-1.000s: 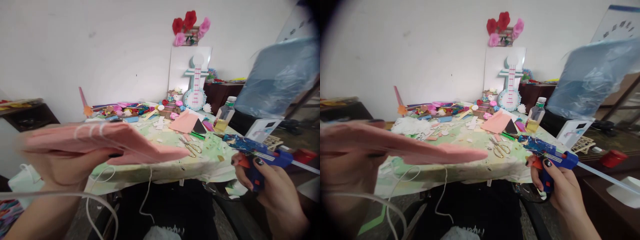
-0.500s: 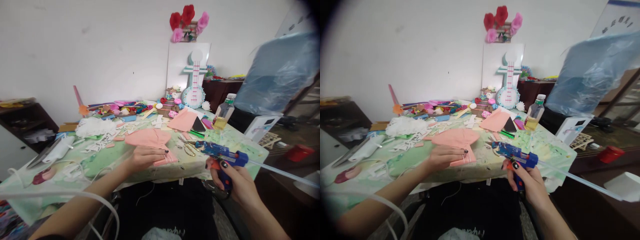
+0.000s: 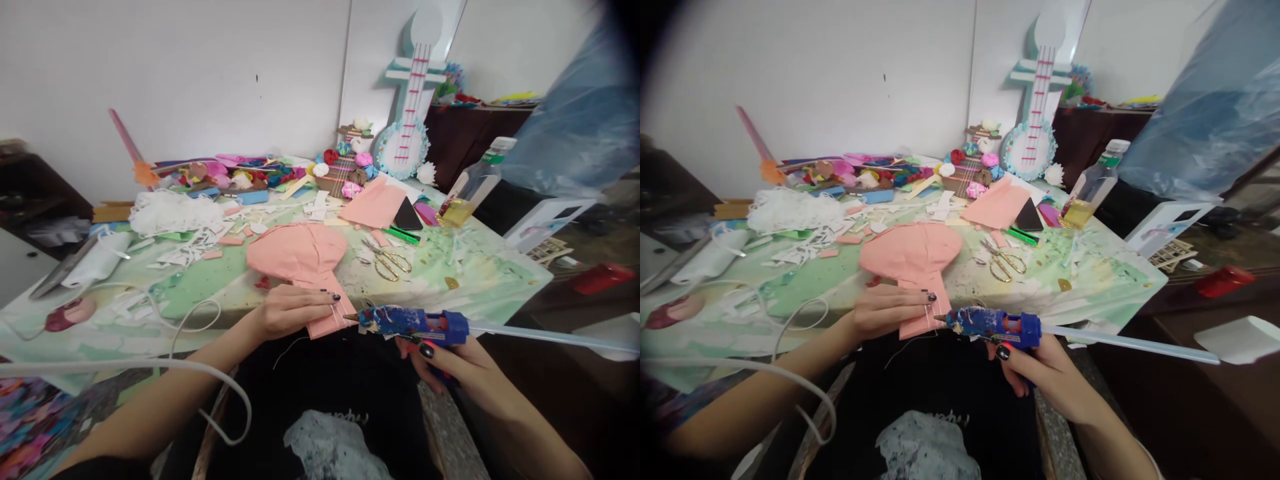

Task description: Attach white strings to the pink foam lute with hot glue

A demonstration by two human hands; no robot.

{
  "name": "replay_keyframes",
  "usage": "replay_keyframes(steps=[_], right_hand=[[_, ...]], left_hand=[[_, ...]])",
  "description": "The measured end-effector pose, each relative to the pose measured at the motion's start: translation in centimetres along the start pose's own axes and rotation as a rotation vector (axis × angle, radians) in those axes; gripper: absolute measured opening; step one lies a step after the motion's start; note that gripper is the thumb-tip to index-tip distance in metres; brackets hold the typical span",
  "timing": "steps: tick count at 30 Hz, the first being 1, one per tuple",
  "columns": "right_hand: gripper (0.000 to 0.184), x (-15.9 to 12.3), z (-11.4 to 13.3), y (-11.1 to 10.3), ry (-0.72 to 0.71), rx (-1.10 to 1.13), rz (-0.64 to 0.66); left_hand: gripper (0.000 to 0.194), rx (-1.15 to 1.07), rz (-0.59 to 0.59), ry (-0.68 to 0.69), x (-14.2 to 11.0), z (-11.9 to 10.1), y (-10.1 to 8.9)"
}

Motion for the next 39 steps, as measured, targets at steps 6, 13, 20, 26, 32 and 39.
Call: replay_keyframes(steps=[6,13,20,26,32,39], right_hand=[[0.039,0.2,-1.0,0.1,0.079,-0.016,0.056],[0.037,0.4,-1.0,0.3,0.102,-0.014,0.05],[0.034,0.2,-1.4,-0.1,0.112,0.012,0.056],[0.033,0.3,-1.4,0.2,0.11,0.028,0.042],[0.033,0.7,-1.6,0.4,0.116,0.0,0.044],[0.037,0.7,-2.0,0.2,0.121,-0.058,0.032]], left_hand=[[0.016,-0.017,0.015,-0.001,0.2,0.0,0.0],[0.015,-0.013,0.031,-0.012,-0.1,0.2,0.4],[0.017,-0.025,0.052,0.006,0.0,0.2,0.5],[0.017,-0.015,0.051,0.002,-0.2,0.2,0.5],[0.014,0.04,0.038,0.041,0.0,0.1,0.5],[0.015,0.018,0.068,0.013,0.0,0.2,0.7]])
Point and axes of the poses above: each hand's wrist, its own x-axis towards the middle knuckle, its own y-axis out of the palm, z = x × y, the point moved 5 cm from there along x, towards the middle knuckle, and after that the axes turned 1 degree about x, right-handed, at the moved point
